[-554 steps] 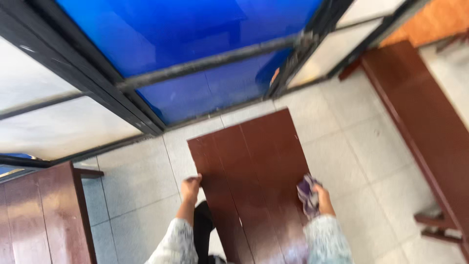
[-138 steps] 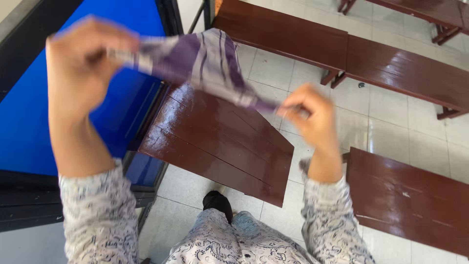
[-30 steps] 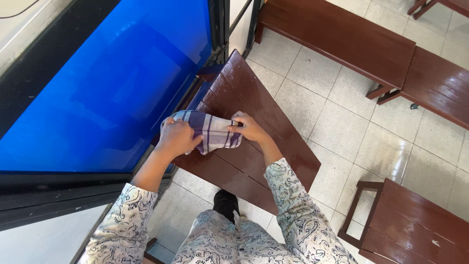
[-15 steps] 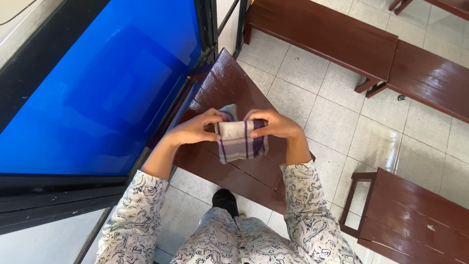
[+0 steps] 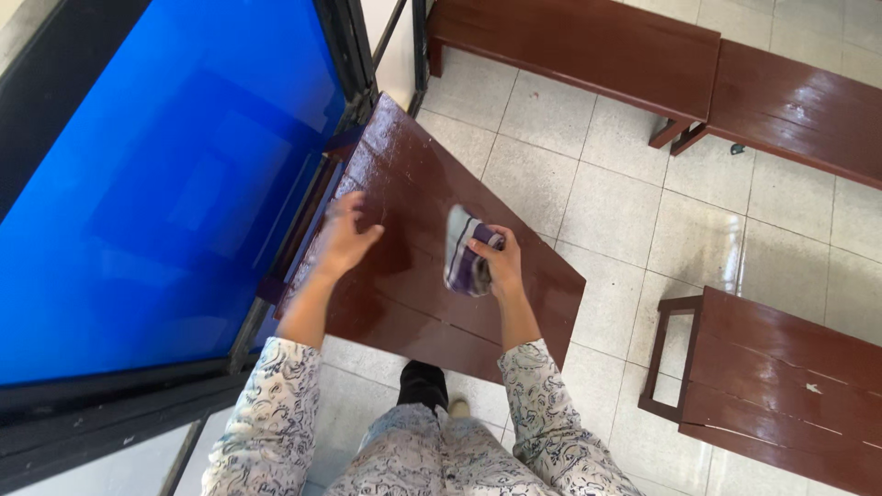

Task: The person wipes a small wooden bench with a cloth, lifting and turning the bench to reach the underside and legs before placing it back down. The person then folds the cloth and continues wiping various surfaces of the bench.

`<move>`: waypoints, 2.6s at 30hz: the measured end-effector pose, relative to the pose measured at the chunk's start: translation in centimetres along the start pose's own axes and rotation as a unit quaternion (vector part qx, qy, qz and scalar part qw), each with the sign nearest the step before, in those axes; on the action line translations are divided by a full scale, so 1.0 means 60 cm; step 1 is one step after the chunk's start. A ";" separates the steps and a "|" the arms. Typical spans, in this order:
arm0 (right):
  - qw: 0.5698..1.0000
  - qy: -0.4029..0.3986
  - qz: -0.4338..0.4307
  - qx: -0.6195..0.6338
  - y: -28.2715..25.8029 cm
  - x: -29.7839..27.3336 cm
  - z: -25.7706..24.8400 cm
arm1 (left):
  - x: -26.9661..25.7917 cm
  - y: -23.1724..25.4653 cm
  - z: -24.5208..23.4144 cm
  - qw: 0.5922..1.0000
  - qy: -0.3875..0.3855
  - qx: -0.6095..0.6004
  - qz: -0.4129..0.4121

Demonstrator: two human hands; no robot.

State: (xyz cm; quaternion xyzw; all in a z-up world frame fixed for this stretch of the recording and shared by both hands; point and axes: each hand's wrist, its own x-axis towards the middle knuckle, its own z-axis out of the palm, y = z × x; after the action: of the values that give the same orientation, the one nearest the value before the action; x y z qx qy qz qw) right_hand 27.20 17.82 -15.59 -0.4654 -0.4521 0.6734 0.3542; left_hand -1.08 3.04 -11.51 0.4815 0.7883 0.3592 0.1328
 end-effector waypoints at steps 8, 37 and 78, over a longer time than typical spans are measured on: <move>0.954 -0.044 -0.175 -0.239 0.117 -0.047 0.147 | -0.016 -0.108 -0.022 0.945 -0.065 0.173 -0.271; 0.893 0.077 -0.181 -0.406 0.190 -0.035 0.202 | -0.013 0.026 -0.037 0.929 -0.055 0.248 -0.270; 0.924 0.247 -0.125 -0.265 0.142 -0.093 -0.100 | -0.129 0.284 0.058 0.930 -0.248 -0.262 -0.070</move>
State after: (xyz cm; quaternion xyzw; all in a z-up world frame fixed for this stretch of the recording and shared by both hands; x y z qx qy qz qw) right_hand 34.14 11.58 -22.79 -0.6336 -0.5670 0.3433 0.3990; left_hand 16.02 2.67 -3.18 0.4469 0.6397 0.4122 0.4703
